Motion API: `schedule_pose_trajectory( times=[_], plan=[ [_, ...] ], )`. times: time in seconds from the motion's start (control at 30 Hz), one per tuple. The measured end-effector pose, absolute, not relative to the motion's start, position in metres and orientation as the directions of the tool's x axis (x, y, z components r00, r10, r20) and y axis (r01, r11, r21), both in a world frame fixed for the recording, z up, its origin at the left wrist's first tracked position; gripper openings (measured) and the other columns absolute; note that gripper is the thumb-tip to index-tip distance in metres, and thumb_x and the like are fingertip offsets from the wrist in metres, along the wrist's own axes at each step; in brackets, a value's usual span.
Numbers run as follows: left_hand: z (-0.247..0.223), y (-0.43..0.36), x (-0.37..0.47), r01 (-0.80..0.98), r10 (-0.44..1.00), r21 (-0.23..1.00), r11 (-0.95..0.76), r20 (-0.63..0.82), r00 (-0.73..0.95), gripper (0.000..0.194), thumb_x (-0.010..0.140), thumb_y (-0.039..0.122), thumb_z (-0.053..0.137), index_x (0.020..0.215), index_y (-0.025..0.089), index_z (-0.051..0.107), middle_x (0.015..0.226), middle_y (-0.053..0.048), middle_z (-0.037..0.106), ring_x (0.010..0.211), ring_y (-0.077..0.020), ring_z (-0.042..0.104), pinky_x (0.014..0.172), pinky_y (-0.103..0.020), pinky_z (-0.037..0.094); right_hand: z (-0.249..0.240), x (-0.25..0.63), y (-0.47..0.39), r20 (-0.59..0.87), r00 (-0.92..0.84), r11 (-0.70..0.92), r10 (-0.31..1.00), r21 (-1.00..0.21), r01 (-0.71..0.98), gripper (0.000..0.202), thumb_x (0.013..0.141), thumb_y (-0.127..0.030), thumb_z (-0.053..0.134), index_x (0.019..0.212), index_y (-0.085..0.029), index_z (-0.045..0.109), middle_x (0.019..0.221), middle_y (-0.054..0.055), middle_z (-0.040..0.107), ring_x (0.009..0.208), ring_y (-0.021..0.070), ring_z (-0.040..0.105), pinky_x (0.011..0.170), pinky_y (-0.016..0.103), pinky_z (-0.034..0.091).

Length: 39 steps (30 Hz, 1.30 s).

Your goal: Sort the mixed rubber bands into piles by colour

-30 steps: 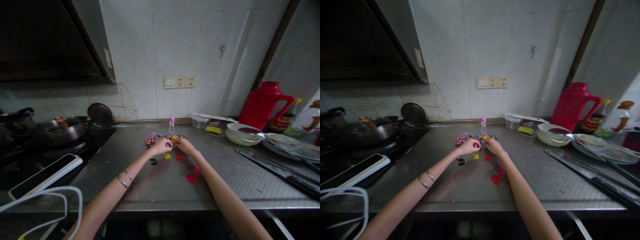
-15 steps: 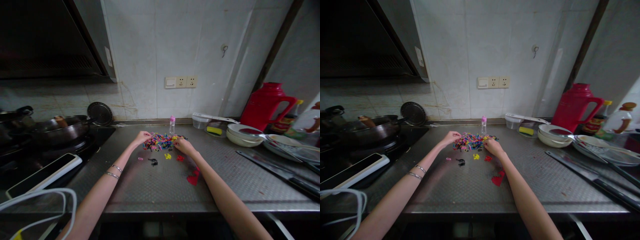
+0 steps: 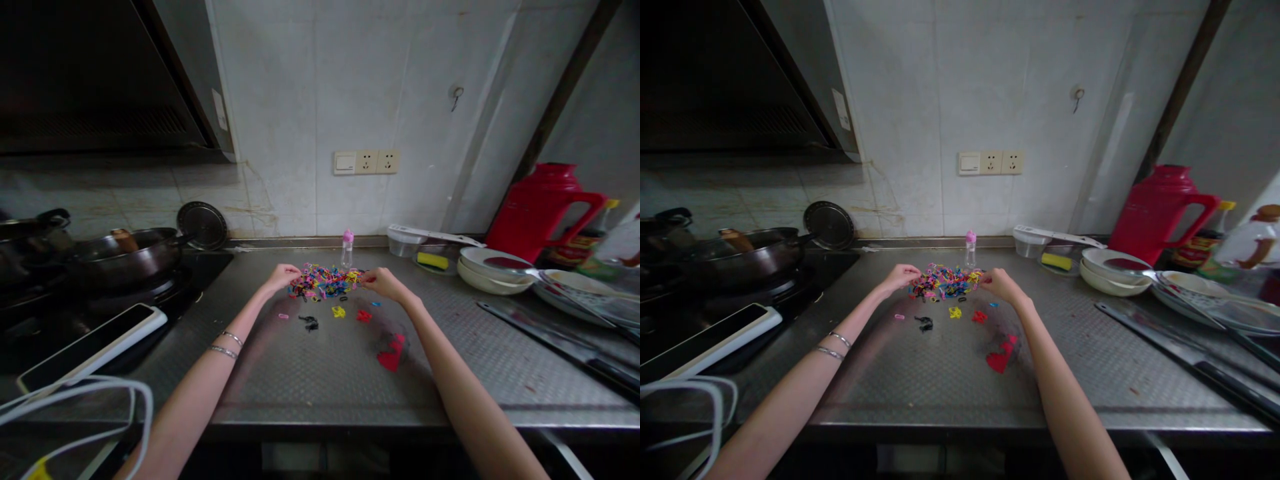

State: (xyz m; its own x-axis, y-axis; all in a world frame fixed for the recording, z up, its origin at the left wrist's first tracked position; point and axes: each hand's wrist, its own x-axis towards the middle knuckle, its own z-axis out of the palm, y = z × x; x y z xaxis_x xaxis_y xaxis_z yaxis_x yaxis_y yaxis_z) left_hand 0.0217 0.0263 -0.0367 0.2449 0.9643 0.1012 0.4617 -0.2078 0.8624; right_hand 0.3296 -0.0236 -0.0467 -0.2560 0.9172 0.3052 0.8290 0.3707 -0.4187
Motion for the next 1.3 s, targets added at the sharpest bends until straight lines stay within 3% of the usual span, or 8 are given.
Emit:
schedule_pose_trajectory(
  times=[0.27, 0.5, 0.73, 0.87, 1.17, 1.3],
  plan=[
    [-0.045, 0.031, 0.018, 0.508, 0.957, 0.825, -0.249, 0.130, 0.258, 0.024, 0.065, 0.027, 0.060, 0.079, 0.009, 0.067, 0.061, -0.004, 0.062, 0.048, -0.0074, 0.045, 0.045, -0.018, 0.033, -0.049, 0.343, -0.029, 0.115, -0.227, 0.254, 0.967, -0.384, 0.888, 0.019, 0.064, -0.016, 0.053, 0.070, -0.014, 0.071, 0.066, 0.003, 0.067, 0.064, 0.0151, 0.060, 0.054, 0.019, 0.038],
    [-0.048, 0.042, -0.011, 0.618, 0.876, 0.707, -0.342, 0.003, 0.482, 0.018, 0.054, 0.023, 0.063, 0.066, 0.011, 0.068, 0.058, -0.002, 0.062, 0.055, -0.0110, 0.051, 0.053, -0.020, 0.037, -0.049, 0.337, -0.028, 0.218, -0.217, 0.285, 0.952, -0.363, 0.887, 0.026, 0.072, -0.031, 0.051, 0.072, -0.013, 0.070, 0.066, 0.004, 0.066, 0.061, 0.0133, 0.056, 0.052, 0.019, 0.035],
    [-0.040, 0.036, -0.024, 0.625, 0.847, 0.711, -0.323, -0.078, 0.527, 0.028, 0.051, 0.024, 0.063, 0.076, 0.014, 0.069, 0.056, 0.001, 0.060, 0.053, -0.0100, 0.049, 0.050, -0.018, 0.034, -0.052, 0.329, -0.029, 0.253, -0.253, 0.332, 0.934, -0.346, 0.878, 0.025, 0.074, -0.029, 0.049, 0.075, -0.015, 0.069, 0.064, 0.003, 0.065, 0.058, 0.0118, 0.053, 0.051, 0.018, 0.032],
    [-0.043, 0.034, -0.021, 0.652, 0.839, 0.693, -0.309, -0.123, 0.529, 0.023, 0.051, 0.024, 0.061, 0.070, 0.015, 0.069, 0.051, 0.001, 0.057, 0.049, -0.0098, 0.047, 0.046, -0.018, 0.031, -0.055, 0.326, -0.030, 0.250, -0.246, 0.323, 0.936, -0.339, 0.884, 0.025, 0.074, -0.029, 0.048, 0.077, -0.016, 0.069, 0.063, 0.002, 0.063, 0.056, 0.0105, 0.051, 0.050, 0.018, 0.030],
    [-0.047, 0.036, -0.019, 0.651, 0.830, 0.678, -0.341, -0.107, 0.547, 0.017, 0.055, 0.024, 0.059, 0.064, 0.012, 0.067, 0.052, 0.000, 0.058, 0.049, -0.0093, 0.046, 0.048, -0.019, 0.032, -0.055, 0.322, -0.033, 0.253, -0.247, 0.325, 0.935, -0.340, 0.882, 0.024, 0.073, -0.026, 0.047, 0.076, -0.015, 0.068, 0.064, 0.001, 0.063, 0.058, 0.0096, 0.050, 0.051, 0.017, 0.030],
    [-0.039, 0.032, -0.009, 0.584, 0.814, 0.710, -0.393, -0.027, 0.581, 0.017, 0.057, 0.023, 0.060, 0.065, 0.011, 0.067, 0.053, 0.000, 0.057, 0.050, -0.0091, 0.045, 0.050, -0.019, 0.032, -0.054, 0.321, -0.034, 0.258, -0.237, 0.316, 0.937, -0.328, 0.890, 0.024, 0.073, -0.026, 0.047, 0.075, -0.015, 0.068, 0.063, 0.001, 0.062, 0.056, 0.0090, 0.048, 0.050, 0.017, 0.028]
  ],
)
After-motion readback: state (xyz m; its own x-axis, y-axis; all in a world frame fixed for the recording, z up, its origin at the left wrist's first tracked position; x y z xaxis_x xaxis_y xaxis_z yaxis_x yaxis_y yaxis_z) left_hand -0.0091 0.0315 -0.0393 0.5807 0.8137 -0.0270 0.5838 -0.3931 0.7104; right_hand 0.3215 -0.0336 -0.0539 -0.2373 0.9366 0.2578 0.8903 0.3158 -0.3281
